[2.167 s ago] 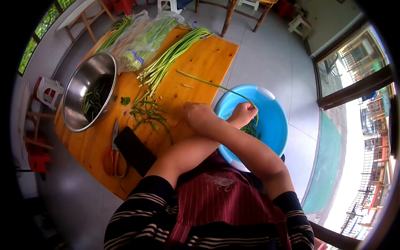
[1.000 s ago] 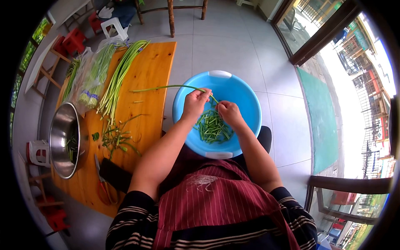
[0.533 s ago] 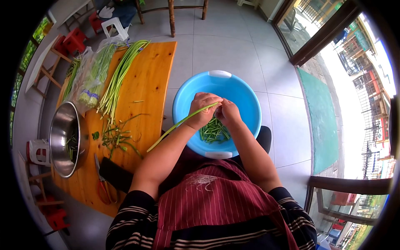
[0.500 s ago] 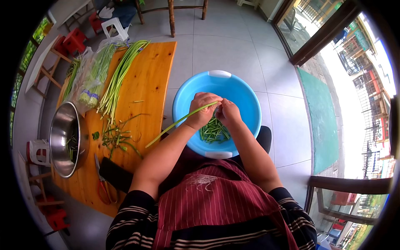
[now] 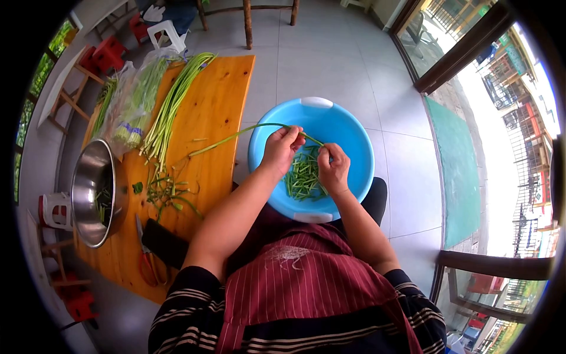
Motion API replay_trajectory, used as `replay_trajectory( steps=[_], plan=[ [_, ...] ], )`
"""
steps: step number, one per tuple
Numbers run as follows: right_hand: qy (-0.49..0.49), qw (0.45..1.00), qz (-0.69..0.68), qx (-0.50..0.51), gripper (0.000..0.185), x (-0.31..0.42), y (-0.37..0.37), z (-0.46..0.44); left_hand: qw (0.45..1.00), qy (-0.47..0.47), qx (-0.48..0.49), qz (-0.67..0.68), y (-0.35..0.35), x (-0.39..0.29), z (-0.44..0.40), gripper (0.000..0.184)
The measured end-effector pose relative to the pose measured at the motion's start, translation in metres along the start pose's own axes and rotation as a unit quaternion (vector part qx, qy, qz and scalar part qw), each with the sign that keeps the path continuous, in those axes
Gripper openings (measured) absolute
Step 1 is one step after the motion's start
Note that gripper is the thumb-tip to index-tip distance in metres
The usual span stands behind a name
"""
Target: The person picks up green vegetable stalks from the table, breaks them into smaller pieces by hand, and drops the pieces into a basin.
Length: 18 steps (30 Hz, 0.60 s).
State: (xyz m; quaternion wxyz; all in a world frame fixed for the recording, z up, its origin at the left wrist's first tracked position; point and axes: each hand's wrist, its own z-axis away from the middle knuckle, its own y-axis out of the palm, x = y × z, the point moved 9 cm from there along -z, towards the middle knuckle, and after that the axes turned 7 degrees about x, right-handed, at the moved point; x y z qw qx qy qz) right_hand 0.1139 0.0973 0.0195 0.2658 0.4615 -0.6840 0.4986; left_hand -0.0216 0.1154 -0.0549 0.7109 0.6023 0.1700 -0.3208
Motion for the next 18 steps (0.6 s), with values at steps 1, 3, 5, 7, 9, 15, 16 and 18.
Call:
replay_trajectory(
  steps=[1,3,5,7,9,15,16,18],
  plan=[
    [0.067,0.997,-0.021,-0.011,0.012,-0.021,0.003,-0.003,0.988,0.09,0.025,-0.122,0.013,-0.019,0.002,0.014],
    [0.125,0.991,-0.026,0.027,0.015,-0.049,0.019,-0.006,0.909,0.18,0.049,-0.374,0.037,-0.033,0.013,0.011],
    [0.219,0.968,-0.097,0.073,0.02,-0.075,0.036,-0.003,0.843,0.27,0.074,-0.459,0.056,-0.045,0.023,0.009],
    [0.301,0.919,-0.24,0.086,0.019,-0.083,0.048,0.0,0.718,0.391,0.096,-0.568,0.077,-0.055,0.04,0.005],
    [0.373,0.843,-0.376,0.094,0.018,-0.087,0.059,0.008,0.694,0.414,0.089,-0.582,0.082,-0.058,0.046,0.006],
    [0.243,0.802,-0.527,0.142,0.012,-0.043,0.055,0.001,0.897,0.253,0.023,-0.361,0.035,-0.062,0.017,0.012],
    [0.245,0.802,-0.527,0.141,0.012,-0.042,0.052,0.006,0.932,0.237,-0.005,-0.274,0.02,-0.062,0.013,0.014],
    [-0.007,0.946,-0.052,0.32,0.009,0.004,0.051,0.008,0.944,0.21,0.012,-0.254,0.018,-0.049,0.01,0.013]
  ],
)
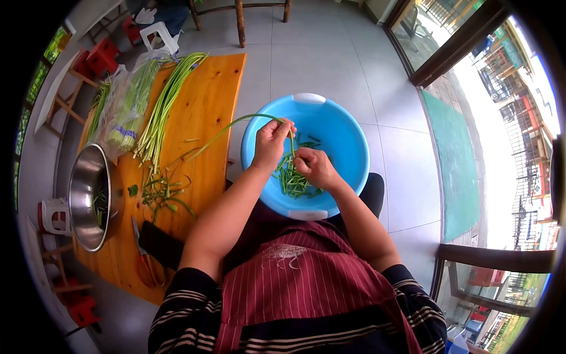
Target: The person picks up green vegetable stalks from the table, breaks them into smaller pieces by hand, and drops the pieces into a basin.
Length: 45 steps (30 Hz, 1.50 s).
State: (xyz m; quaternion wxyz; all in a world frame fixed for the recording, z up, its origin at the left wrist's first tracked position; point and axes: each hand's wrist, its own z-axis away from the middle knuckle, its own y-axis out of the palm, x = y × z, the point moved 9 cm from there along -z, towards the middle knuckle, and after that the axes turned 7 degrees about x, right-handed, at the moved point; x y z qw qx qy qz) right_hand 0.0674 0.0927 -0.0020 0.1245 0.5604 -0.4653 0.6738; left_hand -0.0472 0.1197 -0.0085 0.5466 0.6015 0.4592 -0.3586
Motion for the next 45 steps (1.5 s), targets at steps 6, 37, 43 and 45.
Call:
replay_trajectory(
  steps=[6,37,43,45],
  plan=[
    [-0.151,0.983,0.043,0.097,0.007,0.042,0.019,0.025,0.979,-0.032,-0.102,0.174,-0.04,0.017,-0.014,0.015],
    [-0.155,0.971,0.061,-0.169,0.005,0.041,-0.038,0.001,0.958,-0.088,0.168,0.216,0.032,0.014,0.01,0.012],
    [-0.095,0.977,-0.088,-0.172,0.011,0.021,-0.038,0.008,0.951,-0.09,0.192,0.224,0.043,0.015,0.013,0.013],
    [-0.115,0.978,-0.092,-0.146,0.012,0.022,-0.033,0.007,0.952,-0.086,0.199,0.218,0.041,0.015,0.013,0.014]
  ],
)
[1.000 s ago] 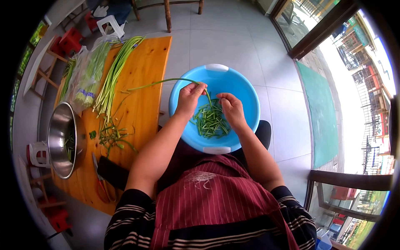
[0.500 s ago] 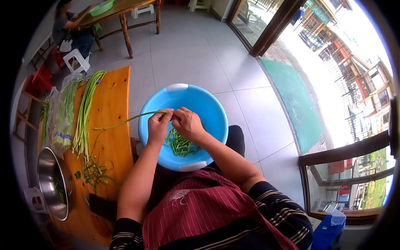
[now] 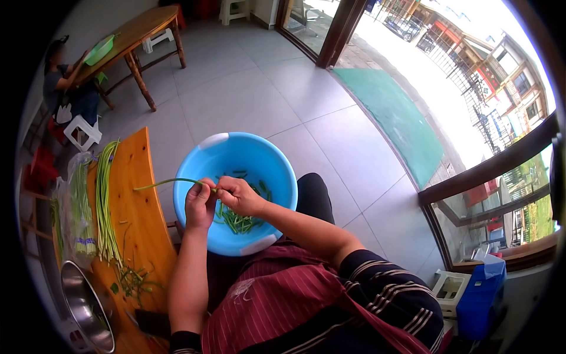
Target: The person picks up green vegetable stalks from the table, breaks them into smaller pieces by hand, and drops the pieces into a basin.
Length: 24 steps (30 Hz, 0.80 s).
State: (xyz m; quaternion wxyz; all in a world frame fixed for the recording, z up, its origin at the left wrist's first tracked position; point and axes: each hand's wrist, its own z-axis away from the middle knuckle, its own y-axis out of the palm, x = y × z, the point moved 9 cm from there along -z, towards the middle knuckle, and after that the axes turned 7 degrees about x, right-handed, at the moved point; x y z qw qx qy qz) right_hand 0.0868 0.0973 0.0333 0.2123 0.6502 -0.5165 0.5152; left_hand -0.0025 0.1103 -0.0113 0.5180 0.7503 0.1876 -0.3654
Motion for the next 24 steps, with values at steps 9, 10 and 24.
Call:
replay_trajectory(
  steps=[9,10,24],
  plan=[
    [0.041,0.936,-0.214,0.278,0.017,0.019,0.014,0.002,0.977,-0.013,0.043,0.207,-0.003,0.001,-0.006,0.019],
    [-0.003,0.939,-0.167,0.302,0.017,0.034,0.026,-0.001,0.977,0.014,0.004,0.211,-0.015,-0.008,-0.01,0.02],
    [-0.18,0.958,0.114,0.193,0.021,0.129,0.154,-0.069,0.941,-0.104,-0.056,-0.316,-0.01,0.011,-0.001,0.016]
  ],
)
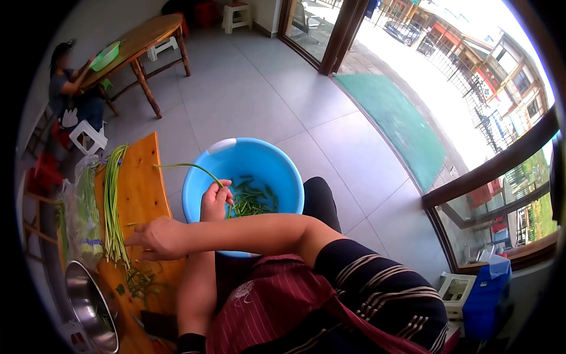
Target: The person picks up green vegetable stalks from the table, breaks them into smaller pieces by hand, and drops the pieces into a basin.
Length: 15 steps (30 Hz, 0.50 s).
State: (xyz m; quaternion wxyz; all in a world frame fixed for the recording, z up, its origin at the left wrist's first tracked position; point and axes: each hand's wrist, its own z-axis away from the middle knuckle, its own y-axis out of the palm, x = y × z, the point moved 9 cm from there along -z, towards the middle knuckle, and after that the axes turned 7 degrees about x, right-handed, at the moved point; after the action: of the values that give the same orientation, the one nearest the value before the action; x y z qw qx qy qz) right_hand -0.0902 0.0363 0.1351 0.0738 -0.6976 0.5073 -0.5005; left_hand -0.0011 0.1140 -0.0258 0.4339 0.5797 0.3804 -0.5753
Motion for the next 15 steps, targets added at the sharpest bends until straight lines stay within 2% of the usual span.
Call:
replay_trajectory(
  steps=[3,5,6,7,8,9,11,12,13,15],
  plan=[
    [0.081,0.993,-0.052,-0.07,0.02,-0.036,-0.023,0.022,1.0,0.0,-0.017,-0.008,-0.005,-0.001,0.001,0.017],
    [0.123,0.977,-0.005,-0.176,0.017,-0.054,-0.054,0.056,1.0,-0.018,-0.023,-0.001,-0.004,-0.001,0.001,0.018],
    [0.173,0.96,-0.051,-0.216,0.016,-0.069,-0.069,0.075,0.989,0.123,-0.082,-0.027,-0.014,-0.014,0.001,0.018],
    [0.221,0.937,-0.095,-0.254,0.017,-0.084,-0.086,0.094,0.983,0.137,-0.088,-0.084,-0.011,-0.027,0.006,0.018],
    [0.313,0.899,-0.165,-0.259,0.019,-0.104,-0.093,0.116,0.974,0.15,-0.096,-0.141,-0.009,-0.04,0.011,0.019],
    [0.399,0.848,-0.234,-0.26,0.022,-0.122,-0.094,0.137,0.988,0.02,-0.066,-0.14,-0.012,-0.027,0.008,0.021],
    [0.343,0.899,-0.055,-0.266,0.024,-0.138,-0.112,0.153,0.988,0.071,-0.1,-0.097,-0.008,-0.029,0.01,0.021],
    [0.352,0.918,-0.013,-0.182,0.024,-0.139,-0.111,0.152,0.988,0.071,-0.099,-0.098,-0.004,-0.03,0.012,0.021],
    [0.351,0.918,-0.014,-0.183,0.024,-0.137,-0.115,0.159,0.99,0.058,-0.082,-0.1,0.002,-0.028,0.013,0.023],
    [0.292,0.955,-0.02,-0.044,0.022,-0.129,-0.097,0.153,0.994,0.025,-0.043,-0.092,0.015,-0.023,0.013,0.025]
  ],
)
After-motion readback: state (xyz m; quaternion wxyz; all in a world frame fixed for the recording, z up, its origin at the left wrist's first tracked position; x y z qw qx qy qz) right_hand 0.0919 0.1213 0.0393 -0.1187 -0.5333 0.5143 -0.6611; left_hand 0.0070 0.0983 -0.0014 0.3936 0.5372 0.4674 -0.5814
